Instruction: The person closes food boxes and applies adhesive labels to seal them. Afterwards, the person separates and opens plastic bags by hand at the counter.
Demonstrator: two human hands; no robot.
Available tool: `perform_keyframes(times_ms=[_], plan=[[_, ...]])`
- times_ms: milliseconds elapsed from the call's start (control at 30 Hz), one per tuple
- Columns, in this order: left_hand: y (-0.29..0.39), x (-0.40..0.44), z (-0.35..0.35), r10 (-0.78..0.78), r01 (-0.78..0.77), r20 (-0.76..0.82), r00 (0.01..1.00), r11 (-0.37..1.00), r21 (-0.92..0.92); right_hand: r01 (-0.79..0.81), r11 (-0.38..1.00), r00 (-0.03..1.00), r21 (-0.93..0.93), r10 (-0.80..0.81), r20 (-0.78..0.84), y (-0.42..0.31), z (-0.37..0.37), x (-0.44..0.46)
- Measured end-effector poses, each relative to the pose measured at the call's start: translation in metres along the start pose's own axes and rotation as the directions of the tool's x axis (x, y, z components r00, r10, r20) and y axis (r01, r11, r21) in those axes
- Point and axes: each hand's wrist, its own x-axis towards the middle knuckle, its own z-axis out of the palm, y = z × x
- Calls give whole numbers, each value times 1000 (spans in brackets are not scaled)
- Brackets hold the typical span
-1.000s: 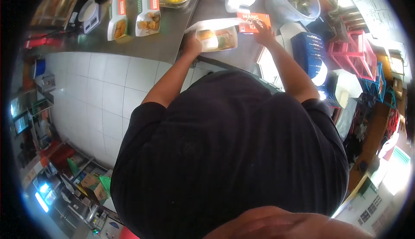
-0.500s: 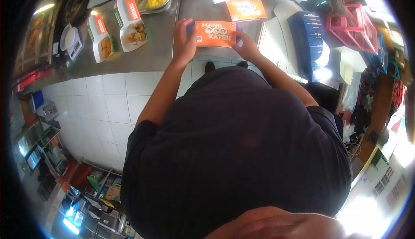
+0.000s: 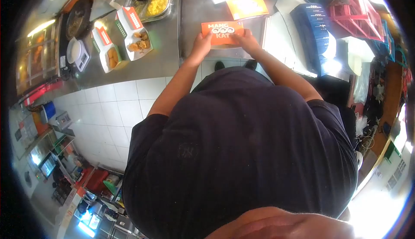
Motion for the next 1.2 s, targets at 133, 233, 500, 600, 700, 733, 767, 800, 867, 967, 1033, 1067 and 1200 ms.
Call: perform_keyframes(times_ms=[133, 233, 500, 600, 700, 733, 767, 800, 867, 967, 1033, 1067, 1200], plan=[[16, 4, -24, -111, 125, 265, 958, 992, -36, -37, 996, 999, 84, 33, 42, -8, -21, -4], [20, 6, -31, -138, 154, 304, 943, 988, -29, -16, 992, 1000, 121, 17, -5, -28, -26, -19], [8, 26, -29, -157, 128, 352, 923, 986, 106, -26, 997, 981, 76, 11, 195, -4, -27, 13], [-36, 44, -15, 12, -27, 379, 925, 999, 35, 65, 994, 977, 88, -81, 196, 12, -23, 18], [-44, 29, -6, 252, -278, 217, 943, 956, 98, 113, 991, 977, 70, -124, 175, 12, -24, 11], [-33, 17, -7, 240, -262, 196, 951, 960, 95, 112, 992, 979, 51, -119, 167, 6, -24, 4], [-20, 7, -8, 227, -245, 176, 958, 965, 90, 115, 991, 981, 64, -124, 148, 4, -24, 1], [-12, 1, -9, 215, -230, 155, 964, 969, 86, 121, 990, 983, 77, -130, 128, -1, -24, -3], [-11, -1, -8, 276, -284, 103, 956, 956, 75, 184, 977, 976, 109, -194, 99, -10, -26, -15], [-11, 2, -10, 270, -276, 102, 957, 960, 52, 348, 937, 934, 13, -348, 76, -31, -33, -38], [-8, 3, -12, 246, -252, 131, 960, 967, 34, 397, 890, 918, -225, -387, 89, -24, -39, -30], [-6, 3, -13, 241, -247, 147, 959, 969, 25, 401, 856, 915, -325, -390, 102, -22, -42, -25], [-1, 3, -15, 202, -213, 185, 962, 976, 39, 527, 538, 790, -658, -596, 146, -2, -61, 6]])
